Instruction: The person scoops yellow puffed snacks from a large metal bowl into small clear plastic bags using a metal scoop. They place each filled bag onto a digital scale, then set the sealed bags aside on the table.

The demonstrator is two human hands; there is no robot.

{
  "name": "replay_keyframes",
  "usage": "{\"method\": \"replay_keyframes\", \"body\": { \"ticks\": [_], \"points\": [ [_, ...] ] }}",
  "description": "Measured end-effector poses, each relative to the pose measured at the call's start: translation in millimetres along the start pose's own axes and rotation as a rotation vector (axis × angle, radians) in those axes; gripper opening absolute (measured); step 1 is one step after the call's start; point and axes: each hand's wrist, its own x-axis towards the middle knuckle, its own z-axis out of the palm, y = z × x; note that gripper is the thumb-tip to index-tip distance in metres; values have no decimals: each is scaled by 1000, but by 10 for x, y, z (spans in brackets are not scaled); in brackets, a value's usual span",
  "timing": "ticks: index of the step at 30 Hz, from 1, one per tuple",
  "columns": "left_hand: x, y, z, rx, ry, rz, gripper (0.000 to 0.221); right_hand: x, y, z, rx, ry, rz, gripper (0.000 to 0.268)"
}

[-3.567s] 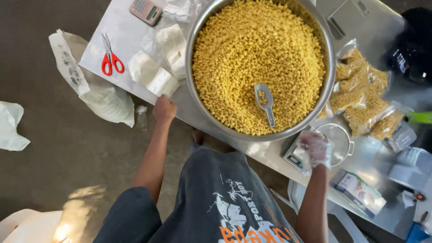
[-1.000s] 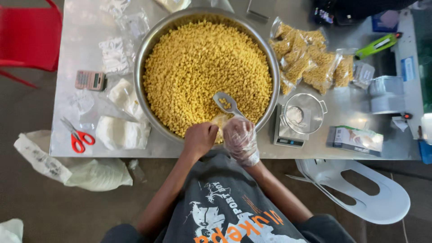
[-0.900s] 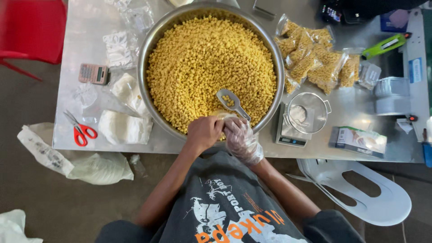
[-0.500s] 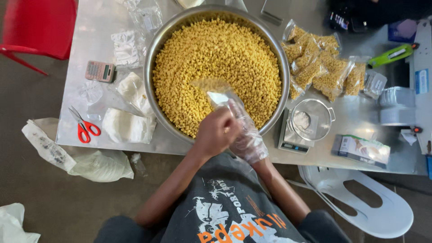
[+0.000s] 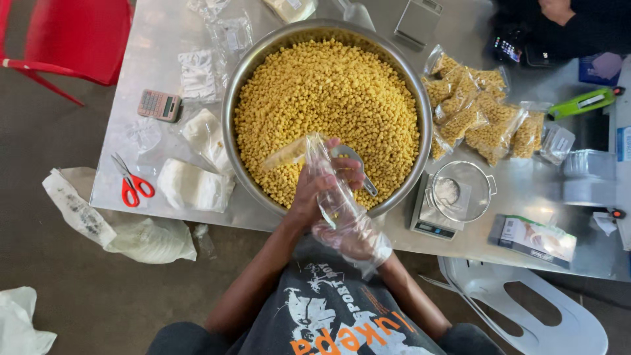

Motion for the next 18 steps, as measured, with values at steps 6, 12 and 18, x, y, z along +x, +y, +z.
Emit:
{"method": "replay_keyframes", "body": {
  "ticks": [6, 12, 18],
  "points": [
    [156, 247, -174, -68, 223, 225, 94, 252, -76, -102, -155, 154, -212, 58],
    [204, 675, -108, -131, 249, 156, 82, 293, -233, -226, -462, 115, -461, 57],
    [293, 658, 113, -12, 209, 139, 71, 275, -375, -267, -110, 43, -295, 61]
  ]
}}
